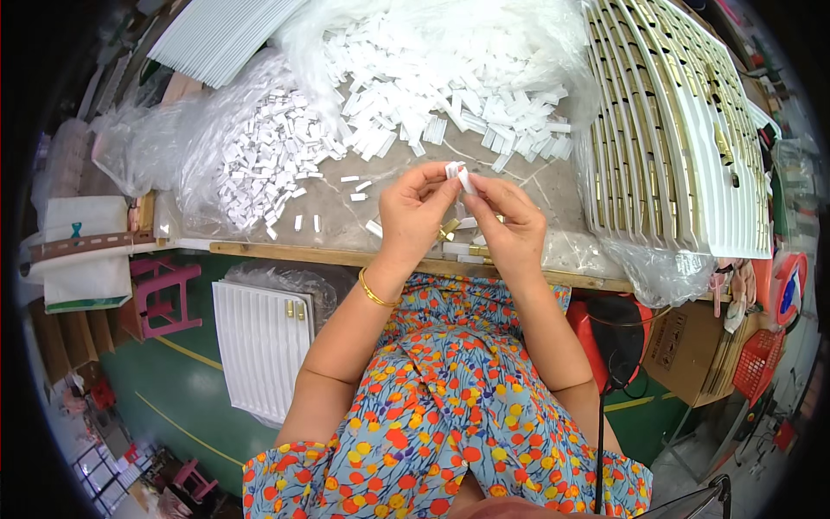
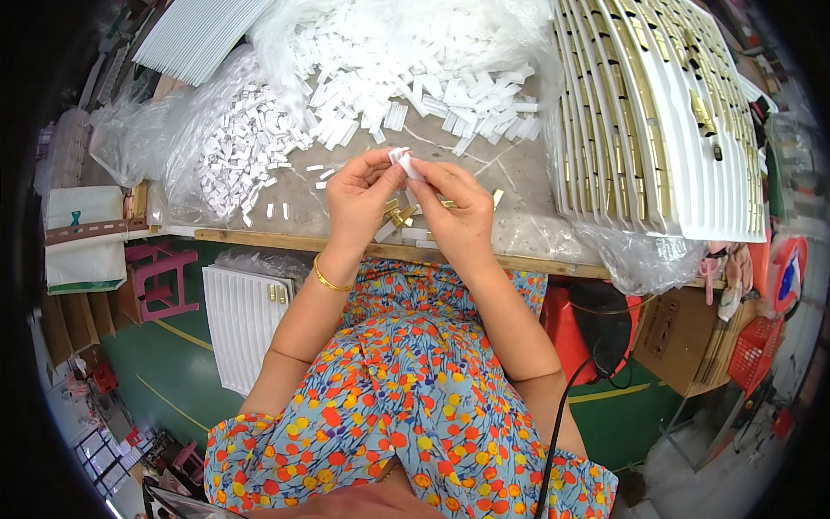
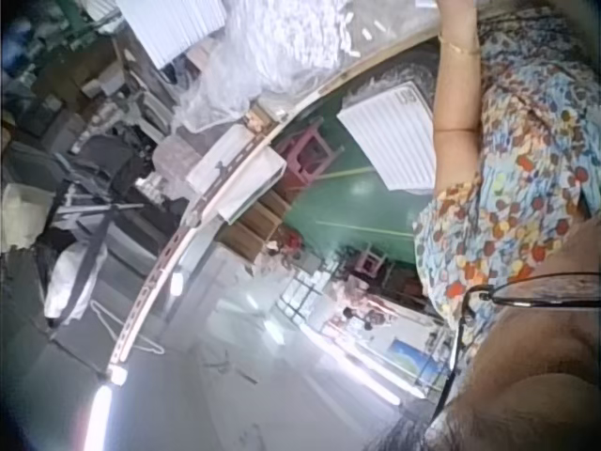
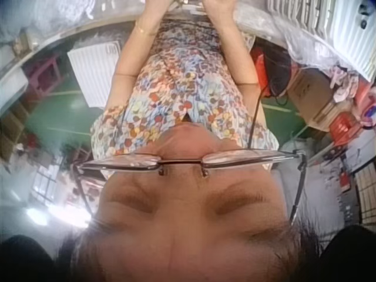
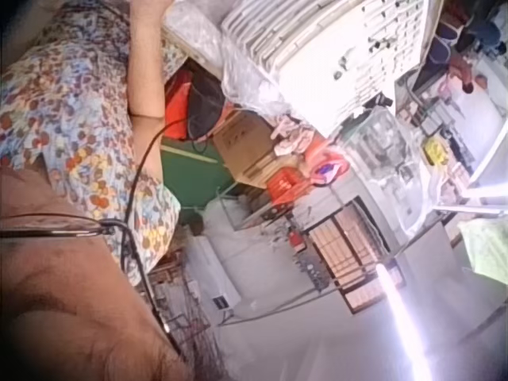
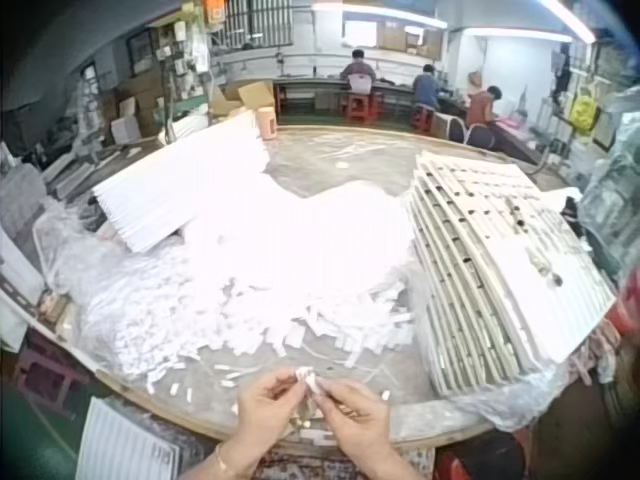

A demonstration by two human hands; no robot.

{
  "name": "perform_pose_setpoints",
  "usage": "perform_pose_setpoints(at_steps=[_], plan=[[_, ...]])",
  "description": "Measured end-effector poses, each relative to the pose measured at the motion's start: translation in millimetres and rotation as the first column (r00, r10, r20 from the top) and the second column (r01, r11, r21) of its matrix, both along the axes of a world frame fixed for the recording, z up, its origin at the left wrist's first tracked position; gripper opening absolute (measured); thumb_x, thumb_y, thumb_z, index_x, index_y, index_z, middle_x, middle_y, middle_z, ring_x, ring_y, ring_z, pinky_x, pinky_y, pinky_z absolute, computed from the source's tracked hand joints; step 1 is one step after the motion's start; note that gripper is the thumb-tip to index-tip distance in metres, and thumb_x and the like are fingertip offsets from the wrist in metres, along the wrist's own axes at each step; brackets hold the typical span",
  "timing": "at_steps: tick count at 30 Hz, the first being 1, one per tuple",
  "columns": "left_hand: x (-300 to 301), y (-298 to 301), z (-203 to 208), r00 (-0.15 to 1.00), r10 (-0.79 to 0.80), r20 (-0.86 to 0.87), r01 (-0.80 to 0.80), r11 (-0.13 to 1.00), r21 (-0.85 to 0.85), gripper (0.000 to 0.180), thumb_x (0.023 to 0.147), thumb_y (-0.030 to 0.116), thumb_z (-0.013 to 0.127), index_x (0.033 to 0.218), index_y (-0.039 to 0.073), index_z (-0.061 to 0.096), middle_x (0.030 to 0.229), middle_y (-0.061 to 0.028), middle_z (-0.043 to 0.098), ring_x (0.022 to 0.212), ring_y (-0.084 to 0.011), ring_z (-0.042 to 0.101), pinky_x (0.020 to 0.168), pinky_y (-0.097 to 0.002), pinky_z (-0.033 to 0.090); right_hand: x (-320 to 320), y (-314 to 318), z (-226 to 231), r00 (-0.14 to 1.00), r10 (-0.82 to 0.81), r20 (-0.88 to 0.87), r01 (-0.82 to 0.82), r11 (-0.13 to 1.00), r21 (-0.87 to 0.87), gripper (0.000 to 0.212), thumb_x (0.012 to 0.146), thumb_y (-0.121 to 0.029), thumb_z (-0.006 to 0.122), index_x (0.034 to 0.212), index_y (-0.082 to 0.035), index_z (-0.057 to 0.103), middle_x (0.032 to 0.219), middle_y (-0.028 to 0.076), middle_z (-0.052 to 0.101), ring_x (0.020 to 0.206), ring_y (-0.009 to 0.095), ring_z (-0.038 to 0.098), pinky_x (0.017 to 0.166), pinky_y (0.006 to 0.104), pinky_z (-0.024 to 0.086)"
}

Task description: Assembling small white plastic components onto gold metal tubes and arranging them in a tray.

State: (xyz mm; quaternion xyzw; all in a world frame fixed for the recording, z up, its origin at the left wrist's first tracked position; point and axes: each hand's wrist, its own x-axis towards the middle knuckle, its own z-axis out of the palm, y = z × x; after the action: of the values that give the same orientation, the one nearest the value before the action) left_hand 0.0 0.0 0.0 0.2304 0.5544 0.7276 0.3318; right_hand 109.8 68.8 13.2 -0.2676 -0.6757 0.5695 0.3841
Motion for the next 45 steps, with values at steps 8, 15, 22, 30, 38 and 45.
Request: perform_pose_setpoints(at_steps=[8, 15, 22, 30, 38, 45], plan=[[10.0, 4.9, -4.4, 0.988, 0.04, -0.149, -0.039, 0.999, 0.008, 0.015, 0.083, -0.001, 0.06, 0.098, -0.004, 0.063, 0.088, -0.0073, 0.067, 0.077, -0.0105, 0.063, 0.068, -0.0231, 0.051, 7.5, 8.8, 0.9, 0.999, 0.027, 0.037, -0.026, 0.999, -0.032, 0.023, 0.078, 0.001, 0.065, 0.101, -0.001, 0.067, 0.09, 0.007, 0.064, 0.08, 0.011, 0.06, 0.069, 0.022, 0.049], [9.4, 3.3, -4.2, 0.967, 0.051, -0.248, -0.053, 0.999, -0.003, 0.017, 0.082, 0.0, 0.061, 0.098, -0.003, 0.063, 0.086, -0.0083, 0.067, 0.077, -0.0115, 0.064, 0.067, -0.0236, 0.052, 8.8, 7.7, 0.6, 0.999, 0.034, 0.01, -0.033, 0.996, -0.085, 0.023, 0.077, 0.001, 0.066, 0.1, -0.001, 0.067, 0.086, 0.007, 0.063, 0.078, 0.011, 0.06, 0.069, 0.0218, 0.048], [4.9, -1.3, 6.7, 0.902, -0.018, -0.432, -0.004, 0.999, -0.05, 0.021, 0.08, -0.002, 0.06, 0.101, -0.003, 0.06, 0.09, -0.0121, 0.066, 0.08, -0.0174, 0.066, 0.067, -0.0271, 0.054, 8.8, 8.1, -1.7, 0.999, 0.045, 0.016, -0.043, 0.993, -0.11, 0.024, 0.077, 0.001, 0.066, 0.101, -0.001, 0.067, 0.086, 0.007, 0.063, 0.078, 0.011, 0.059, 0.068, 0.0222, 0.048], [6.9, -2.8, 5.4, 0.94, -0.023, -0.34, 0.004, 0.998, -0.056, 0.025, 0.08, -0.006, 0.056, 0.104, -0.003, 0.059, 0.091, -0.0133, 0.066, 0.082, -0.0179, 0.066, 0.069, -0.0275, 0.054, 1.0, 0.5, 6.0, 0.994, -0.051, 0.096, 0.038, 0.991, 0.125, 0.023, 0.077, 0.001, 0.066, 0.1, -0.002, 0.067, 0.084, 0.008, 0.064, 0.075, 0.012, 0.06, 0.065, 0.023, 0.048], [11.6, -1.7, 5.8, 0.974, 0.003, -0.226, -0.006, 1.0, -0.012, 0.026, 0.08, -0.007, 0.055, 0.105, -0.003, 0.058, 0.092, -0.0114, 0.066, 0.084, -0.0163, 0.065, 0.07, -0.0262, 0.054, 2.0, 0.1, 5.7, 0.997, -0.064, 0.049, 0.057, 0.99, 0.131, 0.022, 0.076, 0.001, 0.066, 0.098, -0.001, 0.067, 0.084, 0.009, 0.064, 0.074, 0.013, 0.06, 0.064, 0.0232, 0.048], [12.9, -0.6, 5.0, 0.949, 0.019, -0.315, -0.023, 1.0, -0.008, 0.025, 0.08, -0.007, 0.056, 0.105, -0.003, 0.058, 0.093, -0.0132, 0.065, 0.085, -0.0193, 0.066, 0.07, -0.028, 0.055, 3.1, 1.2, 3.8, 0.997, -0.073, 0.036, 0.069, 0.993, 0.093, 0.021, 0.076, 0.001, 0.067, 0.098, -0.001, 0.068, 0.083, 0.008, 0.064, 0.074, 0.012, 0.06, 0.064, 0.0231, 0.048]])
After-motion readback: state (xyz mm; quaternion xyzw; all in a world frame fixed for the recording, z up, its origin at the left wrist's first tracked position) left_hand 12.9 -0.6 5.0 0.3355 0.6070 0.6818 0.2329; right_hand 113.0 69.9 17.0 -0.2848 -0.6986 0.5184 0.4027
